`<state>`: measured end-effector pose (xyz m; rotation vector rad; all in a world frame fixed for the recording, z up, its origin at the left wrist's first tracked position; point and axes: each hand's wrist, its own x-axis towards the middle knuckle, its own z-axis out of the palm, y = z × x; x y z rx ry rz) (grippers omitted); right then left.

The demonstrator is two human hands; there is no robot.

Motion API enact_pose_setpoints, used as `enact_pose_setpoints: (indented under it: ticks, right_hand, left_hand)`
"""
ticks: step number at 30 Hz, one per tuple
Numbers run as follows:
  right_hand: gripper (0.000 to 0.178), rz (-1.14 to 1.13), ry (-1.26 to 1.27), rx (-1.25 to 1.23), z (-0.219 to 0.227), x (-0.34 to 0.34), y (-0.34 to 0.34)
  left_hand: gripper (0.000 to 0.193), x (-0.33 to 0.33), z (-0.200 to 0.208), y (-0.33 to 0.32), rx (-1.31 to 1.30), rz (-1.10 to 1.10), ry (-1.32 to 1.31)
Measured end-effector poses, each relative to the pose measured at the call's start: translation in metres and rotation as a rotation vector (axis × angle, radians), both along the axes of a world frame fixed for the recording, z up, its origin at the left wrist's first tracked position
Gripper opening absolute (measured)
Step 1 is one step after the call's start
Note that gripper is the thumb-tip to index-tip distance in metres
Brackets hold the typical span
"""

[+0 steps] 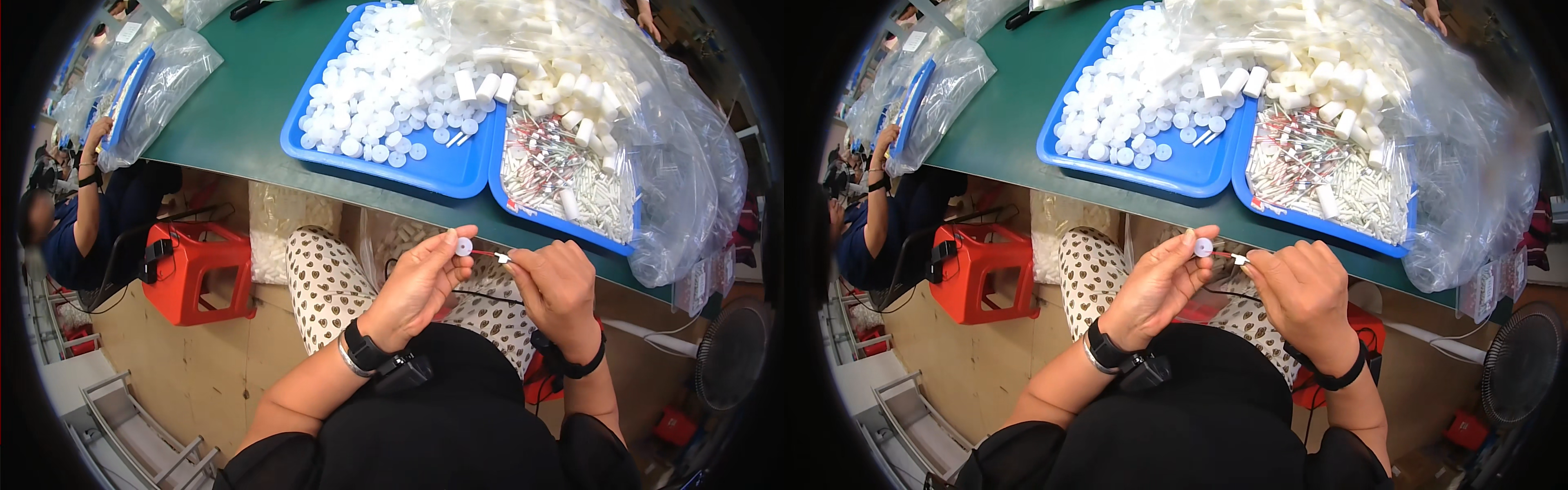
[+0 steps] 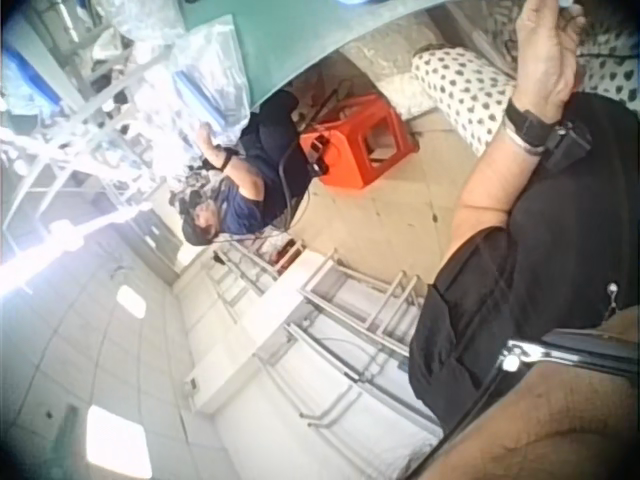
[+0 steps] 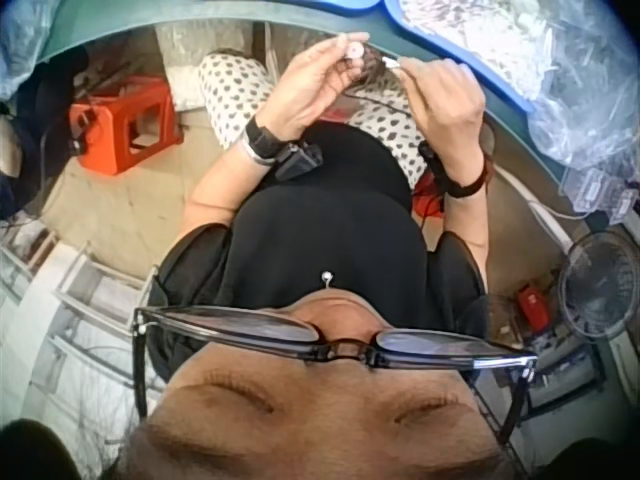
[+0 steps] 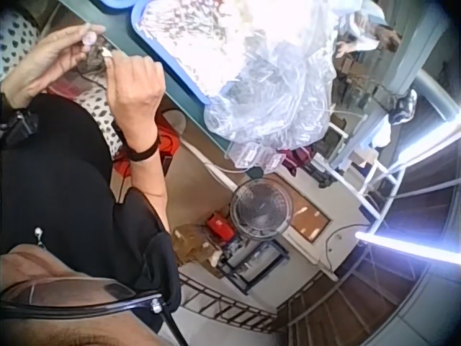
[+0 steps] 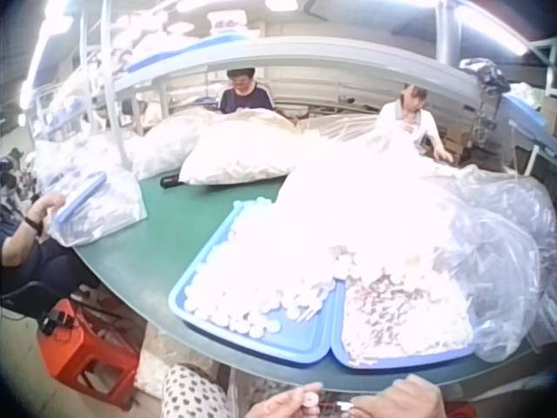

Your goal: The person sits at a green table and repeatedly picks up small white plastic caps and thin metal rods. They insert the rods into the caps and place the assembled units into a blue tray. The process is repetitive and involves handling small parts by hand.

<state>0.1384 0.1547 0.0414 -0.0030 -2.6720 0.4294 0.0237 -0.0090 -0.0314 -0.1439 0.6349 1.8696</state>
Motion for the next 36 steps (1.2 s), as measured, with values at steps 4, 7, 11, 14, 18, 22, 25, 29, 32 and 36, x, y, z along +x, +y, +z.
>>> enact_pose_setpoints:
  ticks: [4, 7, 11, 14, 18, 22, 25, 29, 32, 36]
  right_hand:
    - [0.019, 0.001, 0.002, 0.056, -0.003, -0.003, 0.0]
    - [0.018, -0.003, 0.0, 0.066, -0.002, -0.003, 0.0]
    - [0.018, -0.018, 0.004, 0.065, -0.001, -0.004, 0.0]
    - [0.018, -0.027, 0.011, 0.061, -0.003, -0.004, 0.001]
    - [0.018, -0.026, 0.02, 0.063, -0.004, -0.004, 0.002]
    - [0.019, 0.021, 0.009, 0.075, -0.004, -0.003, 0.0]
    - [0.018, 0.058, 0.01, 0.092, -0.004, -0.004, -0.003]
    - [0.015, 0.047, 0.017, -0.014, -0.014, -0.006, -0.01]
    - [0.004, -0.08, -0.088, -0.545, -0.029, -0.001, -0.02]
    - [0.012, -0.255, -0.337, -1.243, -0.029, 0.001, -0.02]
  left_hand:
    - [0.039, 0.0, 0.008, -0.001, -0.062, 0.005, 0.027]
    - [0.04, 0.002, 0.009, -0.002, -0.094, 0.004, 0.097]
    - [0.042, 0.004, 0.007, -0.002, -0.108, -0.014, 0.173]
    - [0.041, 0.002, 0.005, -0.003, -0.089, -0.043, 0.155]
    - [0.039, -0.002, 0.004, -0.004, -0.034, -0.039, 0.044]
    - [0.038, -0.001, 0.005, -0.003, -0.051, -0.034, 0.035]
    - [0.036, 0.002, 0.007, 0.0, -0.053, -0.039, 0.056]
    - [0.032, 0.011, -0.001, 0.001, 0.035, -0.07, -0.028]
    - [0.033, 0.016, -0.004, 0.004, 0.027, -0.073, -0.009]
    - [0.038, 0.022, -0.007, 0.003, 0.012, -0.091, 0.103]
